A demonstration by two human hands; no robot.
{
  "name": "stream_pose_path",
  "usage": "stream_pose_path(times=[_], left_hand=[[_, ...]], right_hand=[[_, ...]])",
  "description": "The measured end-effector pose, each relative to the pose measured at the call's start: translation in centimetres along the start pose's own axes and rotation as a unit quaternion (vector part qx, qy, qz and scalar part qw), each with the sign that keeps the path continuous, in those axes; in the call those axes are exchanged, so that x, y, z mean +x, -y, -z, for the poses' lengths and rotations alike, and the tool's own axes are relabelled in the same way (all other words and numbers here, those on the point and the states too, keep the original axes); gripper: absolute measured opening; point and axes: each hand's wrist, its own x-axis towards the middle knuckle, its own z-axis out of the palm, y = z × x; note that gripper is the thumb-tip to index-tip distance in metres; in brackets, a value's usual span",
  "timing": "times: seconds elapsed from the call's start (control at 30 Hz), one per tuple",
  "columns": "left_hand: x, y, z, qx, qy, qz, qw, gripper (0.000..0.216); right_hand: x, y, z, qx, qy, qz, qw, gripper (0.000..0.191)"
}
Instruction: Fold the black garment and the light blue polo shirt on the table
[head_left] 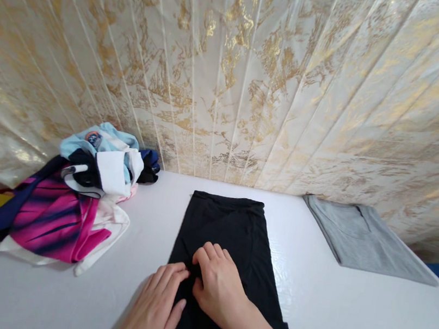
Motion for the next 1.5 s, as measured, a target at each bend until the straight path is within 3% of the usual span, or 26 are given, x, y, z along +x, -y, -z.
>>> stream_pose_path(times=[0.1, 0.27, 0.4, 0.5, 0.57, 0.73, 0.83, 0.97, 1.1, 1.27, 1.5], left_hand=[[-0.1, 0.3, -0.2, 0.002, 0.033, 0.002, 0.999, 0.033], [0.6, 0.2, 0.5, -0.039, 0.070, 0.023, 0.997, 0.028], [2.3, -0.5, 0.9, -0.072, 0.098, 0.035, 0.992, 0.023], [3.8, -1.2, 0.8, -0.066, 0.135, 0.046, 0.988, 0.024], [4.7, -1.7, 0.7, -0.036, 0.161, 0.078, 0.983, 0.024], [6.5, -2.4, 0.3, 0.064, 0.240, 0.134, 0.959, 0.028], [7.4, -2.2, 0.2, 0.079, 0.254, 0.145, 0.953, 0.029], [7.9, -1.6, 0.6, 0.032, 0.256, 0.131, 0.957, 0.024], [8.2, -0.6, 1.4, -0.060, 0.264, 0.137, 0.953, 0.018], [8.2, 1.2, 1.4, -0.203, 0.269, 0.122, 0.934, 0.026], [8.2, 1.1, 1.1, -0.137, 0.257, 0.088, 0.953, 0.027]], right_hand=[[-0.1, -0.7, -0.7, 0.038, -0.025, -0.023, 0.999, 0.033], [-0.2, -2.7, -0.2, 0.213, -0.063, -0.072, 0.972, 0.037], [0.4, -4.5, 0.3, 0.367, -0.050, -0.142, 0.918, 0.031], [0.8, -5.4, 0.4, 0.486, -0.042, -0.160, 0.858, 0.031], [1.0, -5.7, 0.4, 0.517, -0.042, -0.161, 0.840, 0.032], [0.9, -5.6, -0.1, 0.499, -0.042, -0.154, 0.852, 0.030], [0.8, -5.6, -0.2, 0.476, -0.040, -0.154, 0.865, 0.026], [0.7, -5.7, 0.1, 0.446, -0.038, -0.149, 0.882, 0.028], [0.4, -5.6, 0.4, 0.431, 0.024, -0.148, 0.890, 0.037], [0.2, -5.3, 0.6, 0.366, 0.032, -0.117, 0.923, 0.049], [0.3, -5.2, 1.0, 0.343, 0.033, -0.111, 0.932, 0.058]])
